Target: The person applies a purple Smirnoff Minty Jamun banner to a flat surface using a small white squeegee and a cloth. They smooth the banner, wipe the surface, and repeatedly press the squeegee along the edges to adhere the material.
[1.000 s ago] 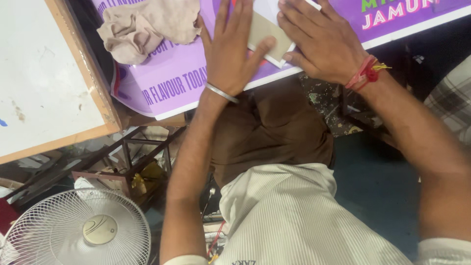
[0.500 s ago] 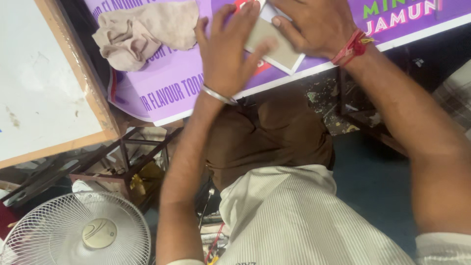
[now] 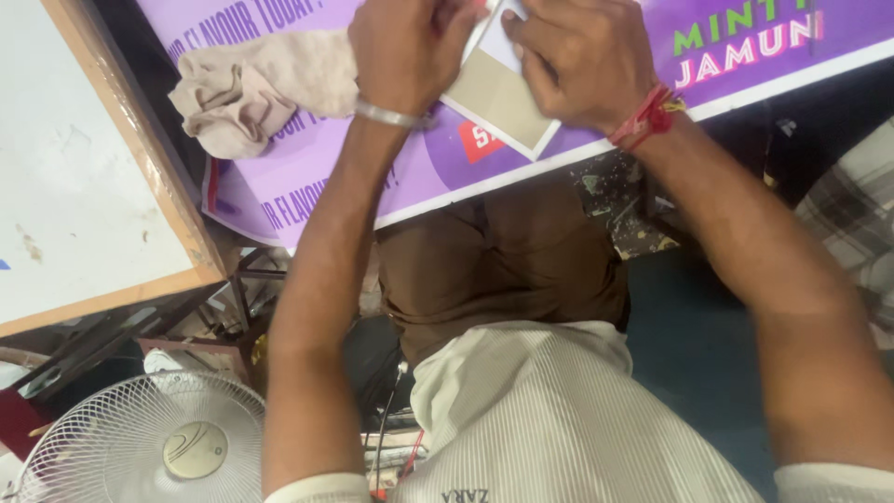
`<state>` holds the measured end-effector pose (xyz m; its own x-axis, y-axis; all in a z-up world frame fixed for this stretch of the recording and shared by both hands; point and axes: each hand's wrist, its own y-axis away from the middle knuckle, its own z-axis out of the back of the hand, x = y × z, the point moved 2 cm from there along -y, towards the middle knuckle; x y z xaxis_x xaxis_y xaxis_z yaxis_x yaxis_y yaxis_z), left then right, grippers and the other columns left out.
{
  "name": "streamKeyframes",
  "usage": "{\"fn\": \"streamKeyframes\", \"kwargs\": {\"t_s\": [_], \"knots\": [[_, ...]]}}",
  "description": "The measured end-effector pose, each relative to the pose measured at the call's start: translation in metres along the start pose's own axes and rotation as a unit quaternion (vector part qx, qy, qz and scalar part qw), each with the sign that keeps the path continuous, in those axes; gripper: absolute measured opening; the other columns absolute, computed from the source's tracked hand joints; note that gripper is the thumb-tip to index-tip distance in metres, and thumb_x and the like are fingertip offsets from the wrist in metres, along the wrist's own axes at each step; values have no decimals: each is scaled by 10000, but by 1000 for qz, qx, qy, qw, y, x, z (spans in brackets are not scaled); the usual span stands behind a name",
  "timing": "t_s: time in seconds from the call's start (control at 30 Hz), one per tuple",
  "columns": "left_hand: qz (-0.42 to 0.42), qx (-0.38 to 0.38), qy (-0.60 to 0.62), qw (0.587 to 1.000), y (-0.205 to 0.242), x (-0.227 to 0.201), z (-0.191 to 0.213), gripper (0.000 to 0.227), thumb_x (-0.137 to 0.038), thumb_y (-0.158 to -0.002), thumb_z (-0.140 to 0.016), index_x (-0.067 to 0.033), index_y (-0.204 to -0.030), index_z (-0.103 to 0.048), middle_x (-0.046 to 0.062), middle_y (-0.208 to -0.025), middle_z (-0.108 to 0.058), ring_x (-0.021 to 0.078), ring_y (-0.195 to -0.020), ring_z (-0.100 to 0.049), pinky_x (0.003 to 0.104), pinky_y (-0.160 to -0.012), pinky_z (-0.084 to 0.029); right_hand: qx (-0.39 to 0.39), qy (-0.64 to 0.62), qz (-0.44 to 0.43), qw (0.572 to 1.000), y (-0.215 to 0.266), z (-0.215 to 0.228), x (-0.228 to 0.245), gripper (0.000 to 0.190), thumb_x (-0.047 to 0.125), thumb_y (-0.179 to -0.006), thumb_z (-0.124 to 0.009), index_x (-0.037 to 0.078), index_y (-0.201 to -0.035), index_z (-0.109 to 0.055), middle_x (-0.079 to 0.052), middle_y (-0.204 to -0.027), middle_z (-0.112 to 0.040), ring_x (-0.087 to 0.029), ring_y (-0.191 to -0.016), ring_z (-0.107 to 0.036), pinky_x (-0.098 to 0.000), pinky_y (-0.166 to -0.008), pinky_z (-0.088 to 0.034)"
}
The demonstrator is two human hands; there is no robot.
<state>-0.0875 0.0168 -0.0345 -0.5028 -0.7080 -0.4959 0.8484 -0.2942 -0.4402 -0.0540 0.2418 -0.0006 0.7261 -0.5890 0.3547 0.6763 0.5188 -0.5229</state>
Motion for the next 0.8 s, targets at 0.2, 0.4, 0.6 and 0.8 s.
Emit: {"fn": "streamKeyframes", "kwargs": {"t_s": [0.2,0.4,0.6,0.8], "knots": [[82,148,59,984,41,-20,59,197,-255,-954,-822,-116,-887,-698,-9,-674,-687,167,-563,-682,311,-524,-488,-9,6,10,1000,2,-1,1,159,10,-924,-682,23,-1066,-755,-72,-961,-717,-218,-850,-687,-354,-772,-530],[52,142,65,986,8,-20,37,254,-238,-934,-862,-85,-871,-670,24,-642,-639,182,-549,-653,338,-527,-478,23,-18,-31,999,17,-13,-7,266,-15,-903,-651,41,-1133,-772,-79,-983,-720,-227,-838,-682,-346,-742,-545],[22,134,38,990,0,-28,34,245,-219,-948,-851,-73,-887,-663,28,-682,-679,212,-588,-668,355,-532,-475,9,-8,-8,1000,19,-17,-7,280,-47,-942,-635,62,-1152,-785,-84,-1090,-743,-211,-913,-703,-354,-840,-551],[68,156,76,983,44,-35,62,212,-217,-965,-816,-83,-898,-666,20,-725,-708,181,-603,-689,325,-551,-503,21,-11,-16,1000,29,-25,-7,356,-78,-922,-601,63,-1190,-787,-77,-1087,-747,-222,-951,-707,-364,-898,-557]]}}
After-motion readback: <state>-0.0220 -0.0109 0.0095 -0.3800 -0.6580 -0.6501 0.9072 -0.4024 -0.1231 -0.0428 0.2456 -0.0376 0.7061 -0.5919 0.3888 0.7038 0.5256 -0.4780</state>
